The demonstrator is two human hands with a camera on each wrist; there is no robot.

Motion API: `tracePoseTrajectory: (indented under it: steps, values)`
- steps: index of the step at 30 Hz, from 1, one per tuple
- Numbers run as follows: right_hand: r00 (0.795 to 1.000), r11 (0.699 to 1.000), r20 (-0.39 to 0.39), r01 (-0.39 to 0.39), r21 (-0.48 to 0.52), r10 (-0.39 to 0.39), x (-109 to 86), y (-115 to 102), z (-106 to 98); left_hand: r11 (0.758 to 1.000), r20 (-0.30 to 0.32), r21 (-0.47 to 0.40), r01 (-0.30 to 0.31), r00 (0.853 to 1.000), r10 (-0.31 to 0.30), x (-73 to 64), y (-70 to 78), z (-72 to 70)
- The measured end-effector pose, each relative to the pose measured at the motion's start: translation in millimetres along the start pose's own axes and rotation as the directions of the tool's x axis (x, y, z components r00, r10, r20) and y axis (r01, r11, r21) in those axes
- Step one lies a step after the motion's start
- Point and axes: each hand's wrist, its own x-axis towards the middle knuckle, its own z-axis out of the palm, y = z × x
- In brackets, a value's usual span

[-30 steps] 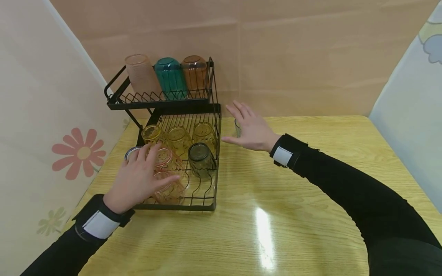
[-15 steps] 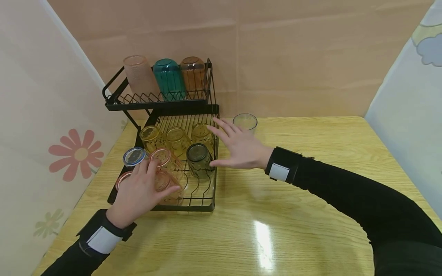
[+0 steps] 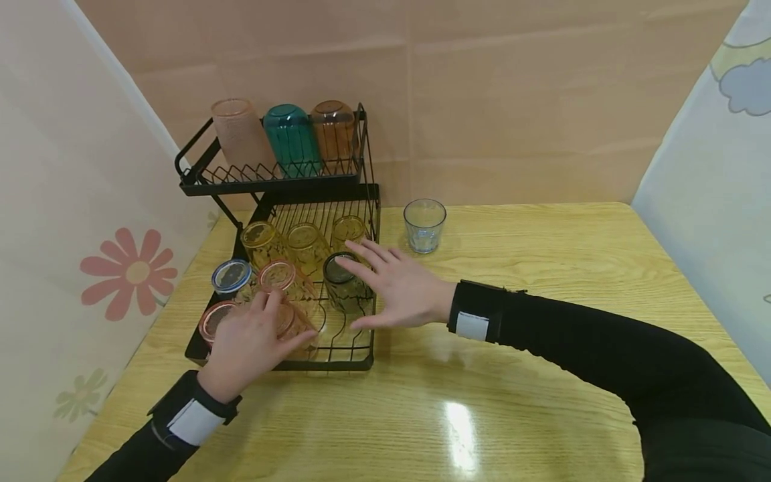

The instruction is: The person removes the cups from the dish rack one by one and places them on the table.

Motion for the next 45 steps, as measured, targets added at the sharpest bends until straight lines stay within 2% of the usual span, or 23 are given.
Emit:
tracePoseTrajectory:
  steps: [7,15,19,23,31,38,42,45]
  values:
    - [0.999,0.999,0.010,0.036,-0.023,-0.035,2.6,-10.5,5.1,0.999,-0.034,0.042,-0.034,0.999,0.035,-0.2,-1.0,7.8]
    - [0.998,0.998,0.022,0.056,-0.018,-0.056,3.8,-18.1,9.7,0.998,-0.011,0.025,-0.058,0.998,0.058,2.7,-4.9,10.2]
    - [0.998,0.998,0.023,0.058,-0.016,-0.058,6.6,-18.8,7.4,0.996,-0.035,0.012,-0.094,0.995,0.094,5.6,-10.4,6.0]
    - [0.998,0.999,0.027,0.054,-0.010,-0.053,13.0,-20.8,-0.5,0.993,-0.081,0.016,-0.119,0.989,0.120,11.4,-15.6,-6.3]
    - [0.997,0.997,0.065,0.050,-0.052,-0.047,34.9,-30.8,-13.0,0.999,-0.089,-0.026,-0.019,0.996,0.017,23.1,-22.7,-37.1]
    - [0.997,1.000,0.076,0.024,-0.011,-0.023,47.1,-37.4,-15.0,0.999,-0.131,-0.047,-0.012,0.991,0.006,29.3,-32.1,-49.1]
    - [0.997,0.999,0.071,-0.011,0.045,0.007,47.9,-35.8,-15.3,0.995,-0.088,-0.092,0.036,0.995,-0.044,32.2,-34.4,-55.5]
    - [0.996,0.993,0.076,-0.052,0.110,0.043,44.9,-32.1,-15.8,0.982,-0.044,-0.169,0.085,0.995,-0.094,36.6,-34.2,-58.8]
